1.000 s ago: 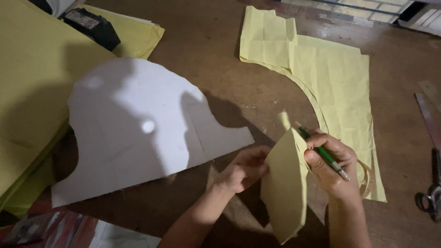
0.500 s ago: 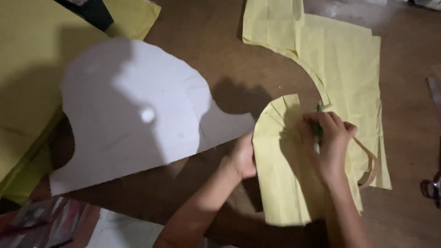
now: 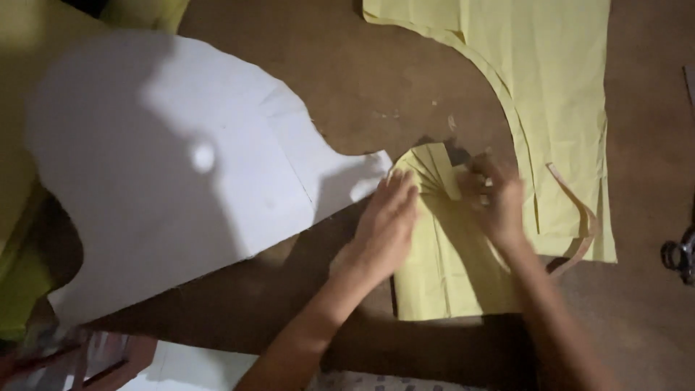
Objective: Measuring, marking, and cutting yellow fabric on a workbench using a ruler, pencil, and scissors.
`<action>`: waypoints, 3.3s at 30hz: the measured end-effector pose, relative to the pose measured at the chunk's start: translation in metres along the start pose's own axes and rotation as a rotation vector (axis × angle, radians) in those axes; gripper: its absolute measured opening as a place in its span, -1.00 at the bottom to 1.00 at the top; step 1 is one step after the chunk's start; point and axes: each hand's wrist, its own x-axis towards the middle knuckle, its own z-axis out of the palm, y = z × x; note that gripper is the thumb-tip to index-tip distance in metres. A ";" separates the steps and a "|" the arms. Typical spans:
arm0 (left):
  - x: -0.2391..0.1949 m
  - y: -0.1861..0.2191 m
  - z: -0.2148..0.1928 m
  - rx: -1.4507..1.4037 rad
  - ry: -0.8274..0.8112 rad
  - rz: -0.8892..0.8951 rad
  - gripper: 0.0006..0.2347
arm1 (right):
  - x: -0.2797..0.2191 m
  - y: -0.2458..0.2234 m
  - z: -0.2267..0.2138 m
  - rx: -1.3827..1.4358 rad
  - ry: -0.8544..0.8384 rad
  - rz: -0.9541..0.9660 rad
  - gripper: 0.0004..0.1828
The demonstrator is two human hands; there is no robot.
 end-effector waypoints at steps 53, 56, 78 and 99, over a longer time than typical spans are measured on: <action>-0.069 0.066 -0.007 0.368 -0.087 0.055 -0.64 | -0.073 -0.046 -0.012 0.800 -0.098 0.212 -0.53; -0.072 0.059 0.001 0.270 -0.314 0.025 -0.34 | -0.064 -0.065 -0.013 0.728 -0.032 0.371 -0.82; -0.066 0.058 -0.007 0.178 -0.364 0.035 -0.42 | -0.077 -0.028 0.009 0.847 -0.020 0.536 -0.77; -0.065 0.057 -0.009 0.234 -0.403 0.038 -0.39 | -0.088 -0.012 0.008 0.953 -0.076 0.495 -0.90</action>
